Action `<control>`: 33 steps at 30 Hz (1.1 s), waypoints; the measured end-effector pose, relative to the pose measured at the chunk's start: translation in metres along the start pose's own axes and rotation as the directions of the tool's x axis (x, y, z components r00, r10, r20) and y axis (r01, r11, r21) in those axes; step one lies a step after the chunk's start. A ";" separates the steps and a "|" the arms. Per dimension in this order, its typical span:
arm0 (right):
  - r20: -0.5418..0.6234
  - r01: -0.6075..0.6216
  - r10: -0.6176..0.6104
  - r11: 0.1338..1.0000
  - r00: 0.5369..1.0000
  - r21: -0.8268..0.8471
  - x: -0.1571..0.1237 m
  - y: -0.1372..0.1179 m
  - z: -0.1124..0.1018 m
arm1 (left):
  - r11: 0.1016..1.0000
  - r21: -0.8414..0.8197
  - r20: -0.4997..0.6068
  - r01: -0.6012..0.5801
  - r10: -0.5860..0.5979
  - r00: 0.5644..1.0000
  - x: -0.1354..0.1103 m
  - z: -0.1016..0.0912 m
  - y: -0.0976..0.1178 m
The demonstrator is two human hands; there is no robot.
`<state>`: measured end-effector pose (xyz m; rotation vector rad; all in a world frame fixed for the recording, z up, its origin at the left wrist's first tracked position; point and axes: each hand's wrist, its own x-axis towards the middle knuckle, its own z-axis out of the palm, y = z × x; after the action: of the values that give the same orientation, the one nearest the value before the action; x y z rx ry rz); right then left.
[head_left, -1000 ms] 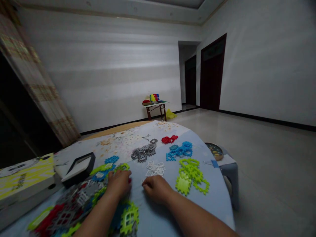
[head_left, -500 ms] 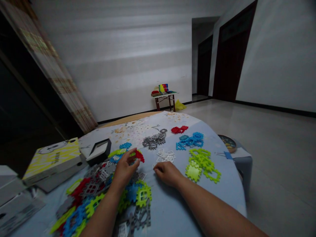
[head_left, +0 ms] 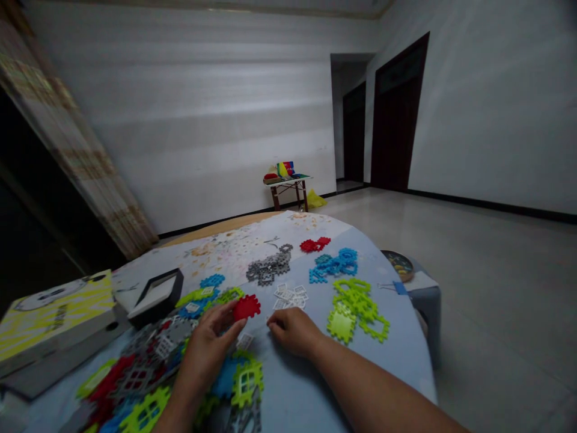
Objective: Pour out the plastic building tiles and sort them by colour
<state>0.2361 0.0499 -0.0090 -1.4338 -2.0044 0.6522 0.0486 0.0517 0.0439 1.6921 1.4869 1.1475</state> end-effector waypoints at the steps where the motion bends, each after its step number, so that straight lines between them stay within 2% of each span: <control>1: -0.001 -0.003 0.003 1.000 1.000 0.000 0.000 0.000 0.000 | 1.000 -0.026 0.035 0.015 -0.014 0.999 0.000 0.000 0.003; 6: -0.004 0.006 -0.006 1.000 1.000 -0.001 0.001 -0.005 0.000 | 0.987 -0.135 0.150 0.090 -0.070 0.986 0.012 0.005 0.029; 11: 0.000 0.025 -0.025 1.000 1.000 -0.010 0.002 -0.010 -0.003 | 0.981 -0.115 0.242 0.154 -0.122 0.963 0.040 0.029 0.056; 15: 0.015 0.014 -0.013 1.000 1.000 -0.002 0.003 -0.011 -0.002 | 0.987 -0.029 0.290 0.155 -0.140 0.947 0.073 0.067 0.053; 21: 0.028 -0.020 0.020 1.000 0.999 -0.003 0.007 -0.007 0.004 | 0.992 -0.045 0.279 0.119 -0.101 0.955 0.135 0.136 0.045; 25: 0.047 -0.044 0.044 0.999 0.998 0.009 0.008 -0.005 0.004 | 0.993 -0.094 0.268 0.065 -0.038 0.963 0.160 0.163 0.053; 27: 0.051 -0.042 0.042 0.999 0.998 0.012 0.008 -0.006 0.004 | 0.994 -0.097 0.273 0.051 -0.023 0.962 0.160 0.163 0.054; 29: 0.050 -0.032 0.032 0.999 0.998 0.005 0.008 -0.006 0.004 | 0.996 -0.084 0.285 0.041 -0.015 0.958 0.154 0.154 0.052; 31: 0.043 -0.019 0.019 1.000 0.999 -0.003 0.006 -0.007 0.004 | 0.998 -0.063 0.304 0.030 -0.010 0.953 0.143 0.135 0.050; 33: 0.033 -0.007 0.007 1.000 0.999 -0.003 0.005 -0.006 0.005 | 0.999 -0.039 0.316 0.015 -0.002 0.949 0.130 0.109 0.049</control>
<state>0.2271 0.0523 -0.0072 -1.4416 -2.0270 0.6801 0.1673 0.1807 0.0663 1.7439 1.2606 0.8473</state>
